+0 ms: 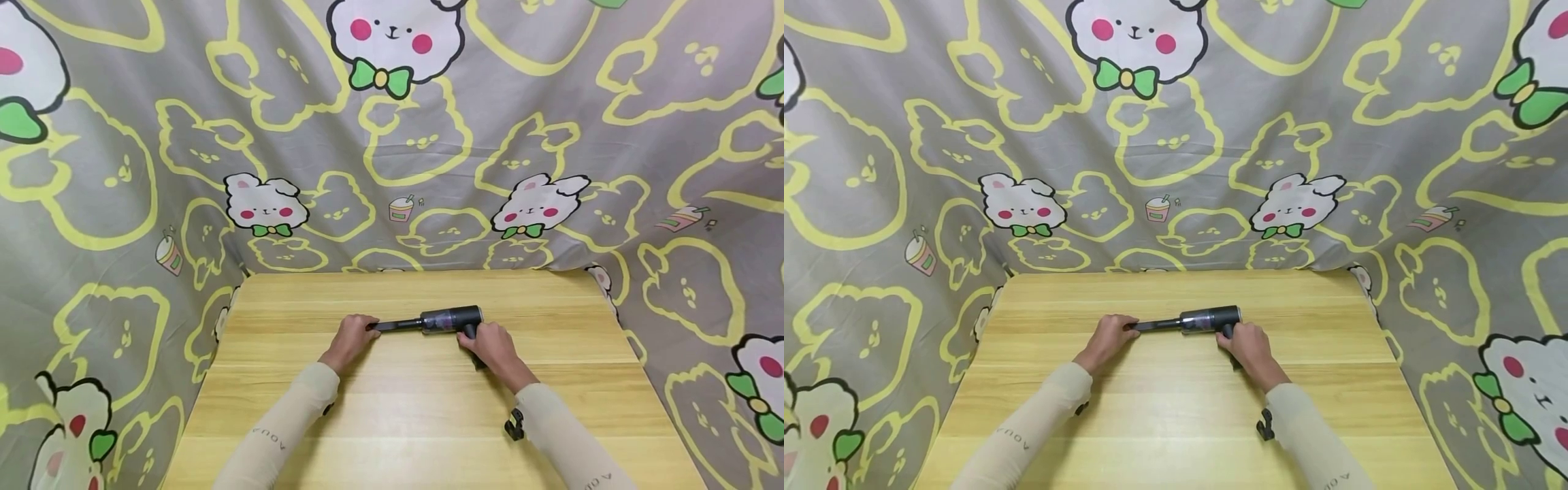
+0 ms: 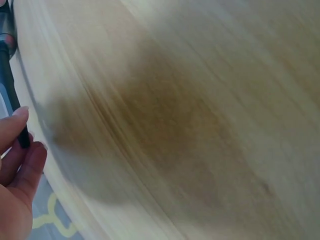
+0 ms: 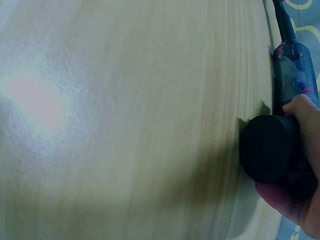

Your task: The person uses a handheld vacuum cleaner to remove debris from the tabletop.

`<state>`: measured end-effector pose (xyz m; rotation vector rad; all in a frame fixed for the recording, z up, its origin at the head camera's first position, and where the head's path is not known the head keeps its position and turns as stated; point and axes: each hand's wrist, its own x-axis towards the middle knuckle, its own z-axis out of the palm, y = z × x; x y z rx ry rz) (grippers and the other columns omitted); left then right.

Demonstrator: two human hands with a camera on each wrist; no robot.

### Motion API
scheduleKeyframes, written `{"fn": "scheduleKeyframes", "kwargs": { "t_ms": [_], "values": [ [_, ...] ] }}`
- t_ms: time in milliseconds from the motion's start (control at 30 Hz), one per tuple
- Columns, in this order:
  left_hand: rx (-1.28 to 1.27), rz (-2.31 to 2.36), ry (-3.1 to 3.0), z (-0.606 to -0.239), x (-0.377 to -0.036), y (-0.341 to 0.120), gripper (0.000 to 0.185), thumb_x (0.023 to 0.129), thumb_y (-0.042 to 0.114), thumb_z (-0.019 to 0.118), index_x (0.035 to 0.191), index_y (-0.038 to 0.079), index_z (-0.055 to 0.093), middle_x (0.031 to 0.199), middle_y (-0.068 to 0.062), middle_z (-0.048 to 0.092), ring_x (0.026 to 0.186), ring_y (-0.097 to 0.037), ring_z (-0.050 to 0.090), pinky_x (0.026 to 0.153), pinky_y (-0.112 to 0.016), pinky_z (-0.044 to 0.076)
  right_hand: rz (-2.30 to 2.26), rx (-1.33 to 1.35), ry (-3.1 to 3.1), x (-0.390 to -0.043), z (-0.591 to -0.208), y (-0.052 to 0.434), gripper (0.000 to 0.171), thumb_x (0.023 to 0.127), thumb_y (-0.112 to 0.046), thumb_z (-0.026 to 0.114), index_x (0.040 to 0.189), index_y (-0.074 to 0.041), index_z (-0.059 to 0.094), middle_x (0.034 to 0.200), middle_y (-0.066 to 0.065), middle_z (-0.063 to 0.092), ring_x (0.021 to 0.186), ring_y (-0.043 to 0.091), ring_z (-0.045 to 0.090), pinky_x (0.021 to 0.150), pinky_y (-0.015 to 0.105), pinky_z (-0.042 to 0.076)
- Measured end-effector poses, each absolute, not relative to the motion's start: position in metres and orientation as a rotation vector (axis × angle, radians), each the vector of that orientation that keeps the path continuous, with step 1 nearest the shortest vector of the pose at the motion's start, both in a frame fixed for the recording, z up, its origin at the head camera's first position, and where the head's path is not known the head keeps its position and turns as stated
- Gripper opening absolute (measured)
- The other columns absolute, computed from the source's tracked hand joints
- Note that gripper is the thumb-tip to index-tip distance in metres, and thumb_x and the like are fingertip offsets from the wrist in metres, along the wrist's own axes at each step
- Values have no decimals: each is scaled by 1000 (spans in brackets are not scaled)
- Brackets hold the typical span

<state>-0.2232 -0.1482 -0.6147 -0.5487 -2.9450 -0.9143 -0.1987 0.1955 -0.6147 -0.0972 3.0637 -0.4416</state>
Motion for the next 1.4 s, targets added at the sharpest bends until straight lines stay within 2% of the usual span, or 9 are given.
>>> {"fn": "scheduleKeyframes", "kwargs": {
  "t_ms": [367,567,967,1233,1333,1400],
  "values": [
    [-589,-963,-2905,-621,-224,-152,25,90,10,80,114,5,79,113,-14,79,106,-29,77,88,-40,66,-414,-116,3070,-200,-613,194,59,93,-48,70,52,-14,44,52,1,41,43,16,42,38,24,31],
    [-568,-969,-2910,-623,-225,-153,24,91,10,79,114,5,79,114,-14,79,107,-29,76,89,-40,66,-435,-91,3044,-200,-615,193,61,94,-51,69,51,-14,46,52,2,44,43,16,44,37,24,32],
    [-560,-956,-2870,-627,-226,-158,32,89,10,81,120,1,76,115,-17,78,105,-31,74,90,-43,65,-604,-60,2965,-194,-611,197,66,92,-58,71,52,-14,43,48,-3,37,42,13,36,39,22,29],
    [-515,-1007,-2881,-624,-223,-172,33,92,6,78,124,-1,73,121,-18,76,113,-33,72,98,-47,62,-762,-47,2918,-189,-605,215,65,92,-62,69,56,-15,44,50,-6,29,47,11,27,46,24,28],
    [-457,-1038,-2894,-622,-220,-179,35,92,11,79,125,0,73,123,-17,75,116,-34,70,103,-48,60,-766,-82,2944,-186,-606,226,59,95,-60,66,67,-9,59,54,-3,42,50,12,37,50,26,38],
    [-420,-1048,-2894,-621,-216,-184,37,93,15,78,126,1,72,125,-17,74,119,-35,68,106,-51,58,-772,-110,2978,-184,-606,233,56,97,-57,66,84,-3,70,66,4,61,59,17,56,57,33,53]
  ]
}}
